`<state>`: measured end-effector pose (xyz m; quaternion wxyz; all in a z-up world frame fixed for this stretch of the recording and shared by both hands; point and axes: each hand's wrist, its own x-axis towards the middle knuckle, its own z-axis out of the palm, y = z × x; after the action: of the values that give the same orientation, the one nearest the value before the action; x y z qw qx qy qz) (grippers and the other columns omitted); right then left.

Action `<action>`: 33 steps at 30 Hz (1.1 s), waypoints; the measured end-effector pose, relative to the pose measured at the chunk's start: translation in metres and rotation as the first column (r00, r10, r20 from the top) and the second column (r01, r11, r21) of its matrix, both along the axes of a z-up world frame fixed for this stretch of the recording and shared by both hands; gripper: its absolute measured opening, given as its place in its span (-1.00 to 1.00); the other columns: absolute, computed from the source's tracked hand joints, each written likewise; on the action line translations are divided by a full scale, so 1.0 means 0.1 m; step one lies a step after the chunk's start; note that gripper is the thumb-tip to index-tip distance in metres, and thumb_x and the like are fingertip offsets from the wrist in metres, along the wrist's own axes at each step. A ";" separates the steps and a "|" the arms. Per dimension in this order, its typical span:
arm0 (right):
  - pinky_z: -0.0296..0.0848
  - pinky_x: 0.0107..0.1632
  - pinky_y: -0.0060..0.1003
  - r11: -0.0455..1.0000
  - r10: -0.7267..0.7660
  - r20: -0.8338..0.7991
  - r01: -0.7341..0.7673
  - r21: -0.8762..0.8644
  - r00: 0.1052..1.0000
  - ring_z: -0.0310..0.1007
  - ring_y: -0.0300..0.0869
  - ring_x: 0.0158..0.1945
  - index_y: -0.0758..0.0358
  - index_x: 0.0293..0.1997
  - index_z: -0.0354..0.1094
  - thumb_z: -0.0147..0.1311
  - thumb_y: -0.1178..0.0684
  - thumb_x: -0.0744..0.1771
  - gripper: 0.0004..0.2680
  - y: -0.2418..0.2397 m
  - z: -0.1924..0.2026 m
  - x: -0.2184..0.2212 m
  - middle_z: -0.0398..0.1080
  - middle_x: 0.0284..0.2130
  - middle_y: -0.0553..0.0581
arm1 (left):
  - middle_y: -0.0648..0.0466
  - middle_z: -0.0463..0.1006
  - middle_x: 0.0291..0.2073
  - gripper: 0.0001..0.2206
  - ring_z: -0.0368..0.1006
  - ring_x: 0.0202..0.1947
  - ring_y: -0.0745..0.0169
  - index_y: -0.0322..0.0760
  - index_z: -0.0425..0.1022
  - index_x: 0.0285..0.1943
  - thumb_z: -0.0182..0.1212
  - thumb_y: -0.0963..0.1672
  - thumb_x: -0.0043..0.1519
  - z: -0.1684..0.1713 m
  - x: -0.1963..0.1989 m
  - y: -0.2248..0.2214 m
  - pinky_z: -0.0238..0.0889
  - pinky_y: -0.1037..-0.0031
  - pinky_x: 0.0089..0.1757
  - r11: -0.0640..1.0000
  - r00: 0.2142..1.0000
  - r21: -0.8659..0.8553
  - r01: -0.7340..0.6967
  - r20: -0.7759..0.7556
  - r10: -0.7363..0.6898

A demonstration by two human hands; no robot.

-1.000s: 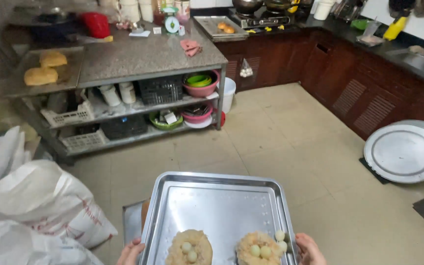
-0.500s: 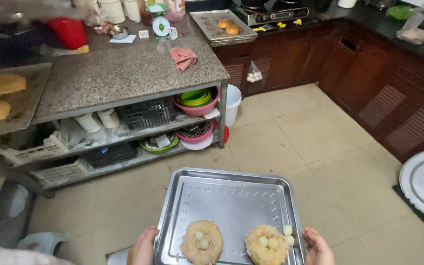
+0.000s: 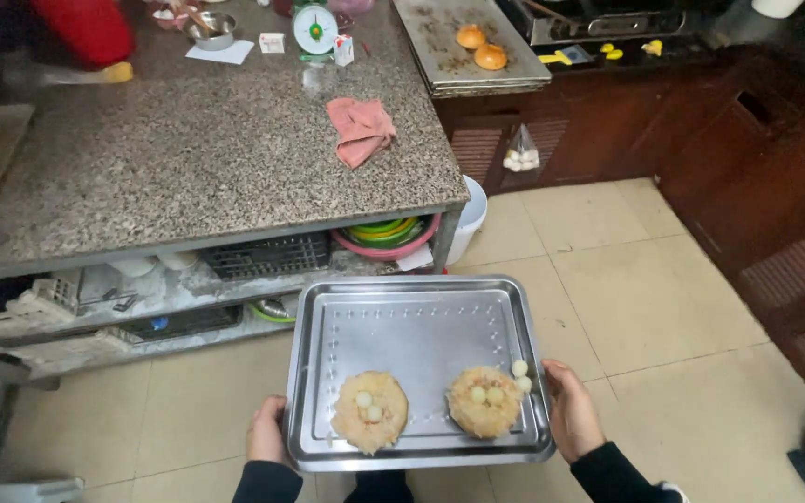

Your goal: Applying egg wash and toppings to individual bread rolls before placing them on a baking tray.

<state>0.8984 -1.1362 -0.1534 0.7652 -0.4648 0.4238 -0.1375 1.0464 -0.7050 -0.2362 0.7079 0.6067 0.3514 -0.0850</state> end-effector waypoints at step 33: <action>0.31 0.26 -0.25 0.557 0.379 -0.173 -0.373 -0.742 0.909 0.38 -0.13 0.24 0.23 0.15 0.41 0.24 0.08 0.26 -0.67 -1.91 -1.10 6.54 0.44 0.12 0.13 | -0.17 0.52 0.08 -0.54 0.39 0.21 -0.13 -0.21 0.56 0.17 0.39 -0.12 0.03 -0.77 4.98 -1.60 0.21 0.21 0.27 0.696 0.979 0.690 0.196 -0.104 -0.172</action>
<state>1.5526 -1.3276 -0.2635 0.5109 -0.8209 0.2148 -0.1376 1.5442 -0.8655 -0.3129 0.4094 0.8591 0.3060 -0.0264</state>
